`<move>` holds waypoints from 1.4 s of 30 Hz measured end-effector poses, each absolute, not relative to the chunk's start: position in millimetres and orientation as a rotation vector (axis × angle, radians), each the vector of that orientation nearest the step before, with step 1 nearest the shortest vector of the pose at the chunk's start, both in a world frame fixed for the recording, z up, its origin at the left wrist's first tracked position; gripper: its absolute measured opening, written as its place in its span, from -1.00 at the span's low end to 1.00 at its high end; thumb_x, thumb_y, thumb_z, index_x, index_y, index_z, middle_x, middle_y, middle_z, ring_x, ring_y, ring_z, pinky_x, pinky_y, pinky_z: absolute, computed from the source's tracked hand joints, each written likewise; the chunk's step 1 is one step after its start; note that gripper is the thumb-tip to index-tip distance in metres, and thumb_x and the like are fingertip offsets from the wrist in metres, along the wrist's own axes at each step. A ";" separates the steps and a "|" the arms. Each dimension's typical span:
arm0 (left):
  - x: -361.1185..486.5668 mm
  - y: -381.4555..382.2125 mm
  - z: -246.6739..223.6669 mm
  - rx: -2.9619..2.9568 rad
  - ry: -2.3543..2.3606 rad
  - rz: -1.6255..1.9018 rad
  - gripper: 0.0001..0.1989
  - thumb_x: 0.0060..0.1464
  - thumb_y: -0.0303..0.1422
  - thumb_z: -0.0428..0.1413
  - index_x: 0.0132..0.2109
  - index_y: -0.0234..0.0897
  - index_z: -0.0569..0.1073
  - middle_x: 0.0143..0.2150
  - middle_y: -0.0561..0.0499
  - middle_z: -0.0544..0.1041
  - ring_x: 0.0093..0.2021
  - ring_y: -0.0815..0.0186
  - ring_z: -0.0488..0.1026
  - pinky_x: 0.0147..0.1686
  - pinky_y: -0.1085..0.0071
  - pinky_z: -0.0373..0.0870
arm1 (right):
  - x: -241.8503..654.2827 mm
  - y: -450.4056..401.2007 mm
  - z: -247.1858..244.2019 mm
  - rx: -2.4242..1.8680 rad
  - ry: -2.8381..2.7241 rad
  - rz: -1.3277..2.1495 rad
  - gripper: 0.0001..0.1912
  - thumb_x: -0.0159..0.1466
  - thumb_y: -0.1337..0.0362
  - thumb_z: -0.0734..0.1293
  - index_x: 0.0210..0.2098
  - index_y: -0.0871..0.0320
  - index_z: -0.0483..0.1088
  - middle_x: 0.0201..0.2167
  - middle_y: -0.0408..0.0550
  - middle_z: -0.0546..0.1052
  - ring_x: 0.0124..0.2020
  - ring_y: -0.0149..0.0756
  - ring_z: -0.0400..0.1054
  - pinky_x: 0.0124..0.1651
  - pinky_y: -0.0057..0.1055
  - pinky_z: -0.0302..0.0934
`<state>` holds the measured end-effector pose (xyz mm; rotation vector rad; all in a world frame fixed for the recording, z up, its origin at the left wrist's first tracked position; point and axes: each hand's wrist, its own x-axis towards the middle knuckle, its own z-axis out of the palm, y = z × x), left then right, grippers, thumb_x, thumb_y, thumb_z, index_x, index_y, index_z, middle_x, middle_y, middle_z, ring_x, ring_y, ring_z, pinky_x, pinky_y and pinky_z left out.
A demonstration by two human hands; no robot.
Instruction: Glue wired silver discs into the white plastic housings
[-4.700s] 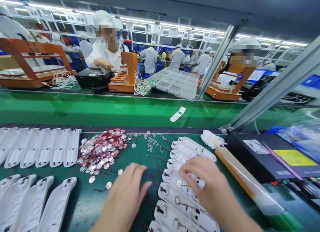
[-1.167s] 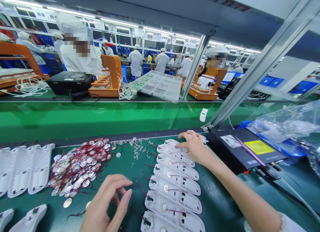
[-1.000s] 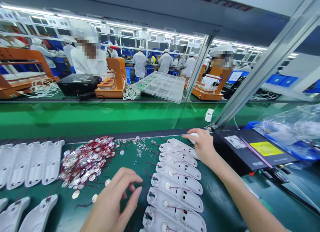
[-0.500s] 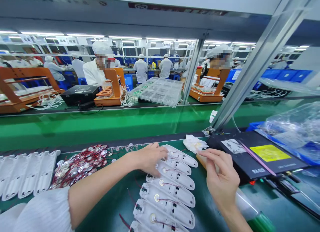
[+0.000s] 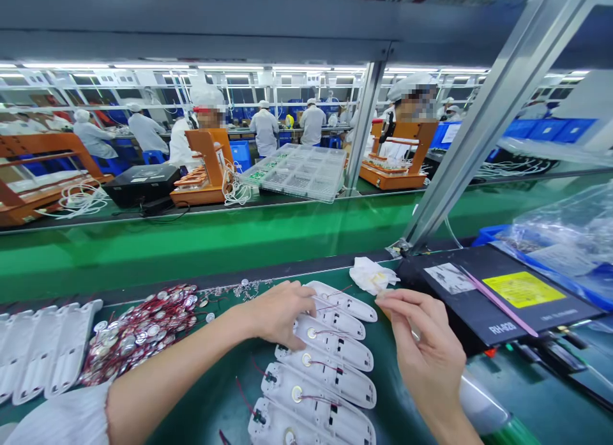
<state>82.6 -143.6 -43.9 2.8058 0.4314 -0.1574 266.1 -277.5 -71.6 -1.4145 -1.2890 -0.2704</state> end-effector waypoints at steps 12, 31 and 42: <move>66.3 -71.4 -20.1 2.750 0.782 0.044 -0.62 -0.20 -0.29 0.20 -0.16 -0.28 0.41 -0.08 -0.08 0.42 -0.05 0.08 0.32 -0.13 0.33 0.23 | 266.6 -279.8 -75.8 -1.389 -1.250 -0.203 -0.82 0.20 0.40 0.23 -0.33 0.03 0.43 -0.27 -0.06 0.39 -0.20 -0.25 0.28 -0.20 -0.24 0.24; 52.9 -70.0 -23.8 2.684 1.014 0.335 -0.71 -0.03 -0.31 0.09 -0.10 -0.22 0.38 0.05 -0.05 0.31 0.10 0.13 0.16 0.10 0.18 0.10 | 265.6 -275.7 -81.7 -1.416 -1.277 -0.176 -0.80 0.21 0.45 0.23 -0.34 0.05 0.43 -0.28 -0.09 0.39 -0.20 -0.30 0.29 -0.13 -0.26 0.20; -4.3 -251.8 -9.9 2.600 0.555 -0.465 -0.37 -0.17 -0.62 0.10 0.09 -0.10 0.27 0.27 -0.02 0.12 0.15 0.00 0.16 0.04 0.00 0.25 | 261.3 -274.0 -79.1 -1.386 -1.282 -0.251 -0.80 0.19 0.47 0.23 -0.42 0.08 0.43 -0.36 -0.11 0.42 -0.26 -0.32 0.26 -0.20 -0.32 0.17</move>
